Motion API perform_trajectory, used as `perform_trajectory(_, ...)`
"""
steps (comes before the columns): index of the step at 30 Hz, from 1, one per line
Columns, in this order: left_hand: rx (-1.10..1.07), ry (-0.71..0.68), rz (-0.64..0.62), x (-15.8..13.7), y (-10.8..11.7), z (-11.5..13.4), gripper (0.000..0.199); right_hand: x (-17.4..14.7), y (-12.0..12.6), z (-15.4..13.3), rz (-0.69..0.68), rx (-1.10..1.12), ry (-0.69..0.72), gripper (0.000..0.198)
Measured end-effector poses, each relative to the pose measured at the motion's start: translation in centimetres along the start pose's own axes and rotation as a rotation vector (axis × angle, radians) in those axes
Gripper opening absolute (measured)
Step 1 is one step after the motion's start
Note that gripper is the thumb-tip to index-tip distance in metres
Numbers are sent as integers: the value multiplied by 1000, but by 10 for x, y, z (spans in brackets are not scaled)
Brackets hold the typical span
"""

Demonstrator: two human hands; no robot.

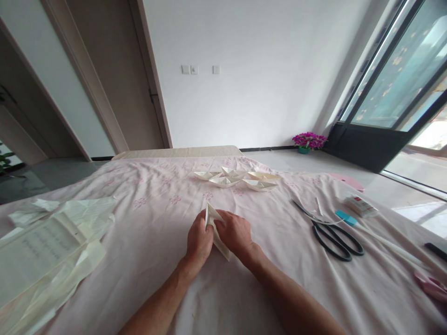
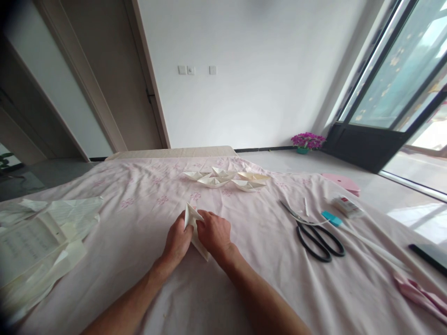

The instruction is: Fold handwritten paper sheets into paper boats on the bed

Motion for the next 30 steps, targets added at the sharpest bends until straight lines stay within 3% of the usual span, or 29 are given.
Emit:
perform_trajectory(8,75,5,16,5,-3,-12,39,3,0,6,35,45,0,32)
perform_trajectory(15,44,-180,70,13,4,-14,43,6,-2,14,59,6,-13,40)
perform_trajectory(21,156,-308,-2,19,4,-27,60,6,-8,22,-45,-49,48,51)
perform_trajectory(30,270,-347,-82,21,-4,-37,53,6,-12,26,-113,-145,144,52)
Point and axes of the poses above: each hand's wrist, its own x-axis towards the middle knuckle, its own y-axis out of the back of the hand, z = x × y, the point moved 4 cm from there along x, towards the middle knuckle, and after that the axes turned 11 degrees about x, right-handed, at the moved point
